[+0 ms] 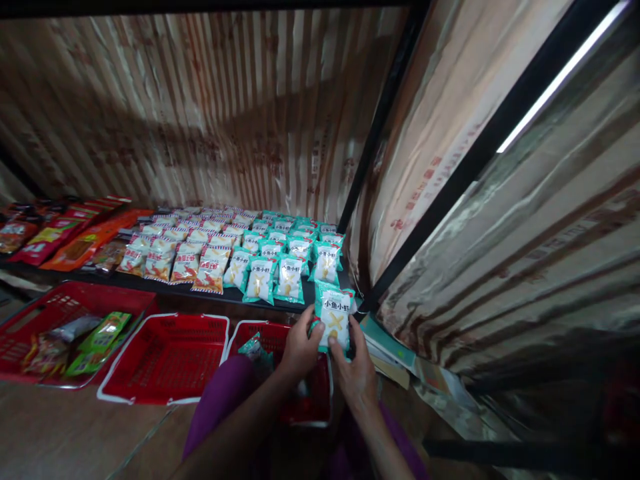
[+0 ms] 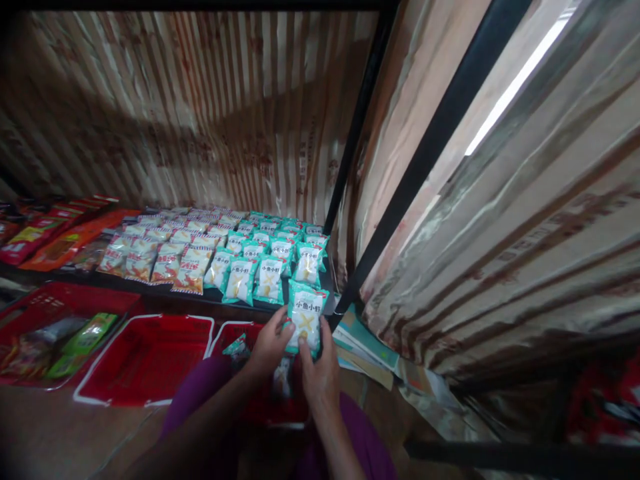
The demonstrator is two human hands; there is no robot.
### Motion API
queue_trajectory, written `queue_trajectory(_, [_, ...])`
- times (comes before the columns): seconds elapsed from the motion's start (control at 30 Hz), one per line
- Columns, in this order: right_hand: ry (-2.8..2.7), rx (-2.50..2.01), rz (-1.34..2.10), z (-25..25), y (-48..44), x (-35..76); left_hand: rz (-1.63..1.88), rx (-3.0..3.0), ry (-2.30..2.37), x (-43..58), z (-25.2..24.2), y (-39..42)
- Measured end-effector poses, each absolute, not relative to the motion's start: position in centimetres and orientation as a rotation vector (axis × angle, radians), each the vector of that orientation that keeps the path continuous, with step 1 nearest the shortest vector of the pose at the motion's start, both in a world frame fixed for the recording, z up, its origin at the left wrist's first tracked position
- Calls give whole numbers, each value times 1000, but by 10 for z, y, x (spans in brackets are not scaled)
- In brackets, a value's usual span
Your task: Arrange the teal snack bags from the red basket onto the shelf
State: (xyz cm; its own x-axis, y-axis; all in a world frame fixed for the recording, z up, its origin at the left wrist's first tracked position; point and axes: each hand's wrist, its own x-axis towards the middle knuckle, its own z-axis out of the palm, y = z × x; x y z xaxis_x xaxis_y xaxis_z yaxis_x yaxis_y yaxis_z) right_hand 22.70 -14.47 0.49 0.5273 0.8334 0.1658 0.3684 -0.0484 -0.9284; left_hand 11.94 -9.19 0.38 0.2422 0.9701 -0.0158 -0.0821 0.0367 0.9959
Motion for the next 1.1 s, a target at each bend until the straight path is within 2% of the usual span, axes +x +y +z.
queue_trajectory(0.27, [-1136, -1598, 312, -13, -63, 257, 1175, 1609, 1036, 155, 3, -43])
queue_trajectory(0.6, [-1245, -1583, 72, -38, -17, 271, 1101, 2086, 1091, 167, -36, -7])
queue_trajectory(0.87, [-1382, -1584, -36, -50, -14, 281, 1228, 2085, 1209, 182, -50, -12])
queue_trajectory(1.1, [-1309, -1607, 3, -49, -15, 280, 1243, 2021, 1215, 187, -52, -15])
